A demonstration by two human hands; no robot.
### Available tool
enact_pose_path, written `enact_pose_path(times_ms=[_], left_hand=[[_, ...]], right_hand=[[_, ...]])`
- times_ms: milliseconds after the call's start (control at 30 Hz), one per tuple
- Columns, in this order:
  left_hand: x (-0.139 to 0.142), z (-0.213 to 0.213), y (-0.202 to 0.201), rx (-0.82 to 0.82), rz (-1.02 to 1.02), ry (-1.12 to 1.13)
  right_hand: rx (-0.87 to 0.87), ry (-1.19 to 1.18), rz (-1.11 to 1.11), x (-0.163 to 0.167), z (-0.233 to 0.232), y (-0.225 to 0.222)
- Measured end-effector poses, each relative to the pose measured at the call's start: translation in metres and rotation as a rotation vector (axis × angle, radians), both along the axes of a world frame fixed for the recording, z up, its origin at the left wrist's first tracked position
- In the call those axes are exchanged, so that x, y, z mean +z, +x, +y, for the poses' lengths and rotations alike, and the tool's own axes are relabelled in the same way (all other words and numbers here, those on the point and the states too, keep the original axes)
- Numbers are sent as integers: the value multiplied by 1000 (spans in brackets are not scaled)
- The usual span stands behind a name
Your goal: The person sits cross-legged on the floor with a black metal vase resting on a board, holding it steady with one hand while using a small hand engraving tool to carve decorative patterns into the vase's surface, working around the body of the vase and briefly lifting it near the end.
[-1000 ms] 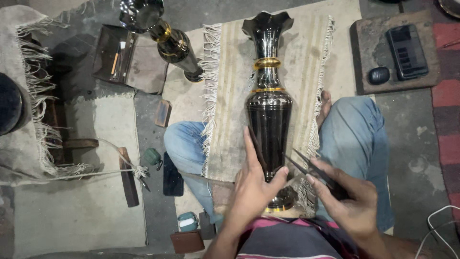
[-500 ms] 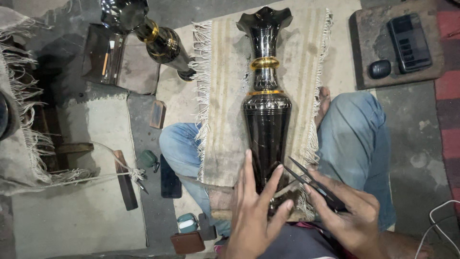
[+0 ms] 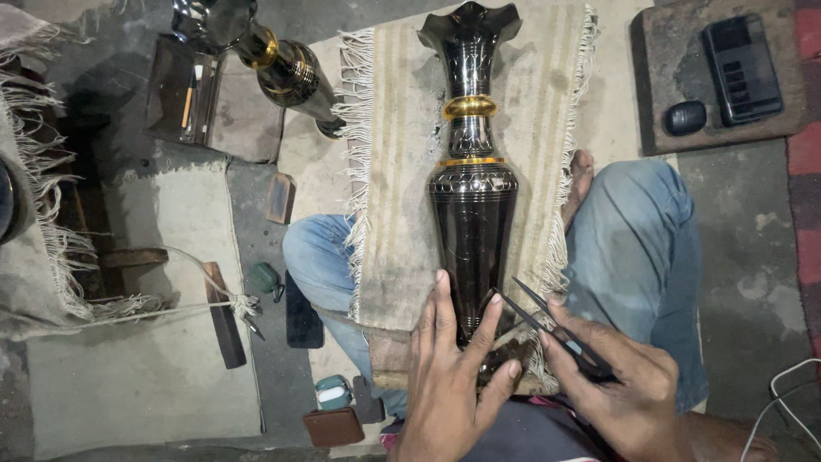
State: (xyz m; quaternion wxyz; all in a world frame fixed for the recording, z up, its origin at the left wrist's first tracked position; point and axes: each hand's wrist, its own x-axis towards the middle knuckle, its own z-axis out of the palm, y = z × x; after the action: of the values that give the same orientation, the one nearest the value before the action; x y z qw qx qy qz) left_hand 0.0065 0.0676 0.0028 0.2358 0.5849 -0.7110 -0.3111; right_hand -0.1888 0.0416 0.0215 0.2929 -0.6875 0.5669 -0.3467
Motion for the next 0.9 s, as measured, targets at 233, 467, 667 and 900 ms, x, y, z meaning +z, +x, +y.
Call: enact_pose_path(times_ms=[233,467,667,900], left_hand=[[-3,3,1,-1,-5,-21],[-3,3,1,-4,-2,-22],[0,3,1,-21,-16,3],[15,-16,30,54,256,221]], right_hand=[[8,-36,21,7,-3,3],[54,92,16,12,-9,-6],[159,180,455,32,-25,-4],[638,122,938,35,-43,-13]])
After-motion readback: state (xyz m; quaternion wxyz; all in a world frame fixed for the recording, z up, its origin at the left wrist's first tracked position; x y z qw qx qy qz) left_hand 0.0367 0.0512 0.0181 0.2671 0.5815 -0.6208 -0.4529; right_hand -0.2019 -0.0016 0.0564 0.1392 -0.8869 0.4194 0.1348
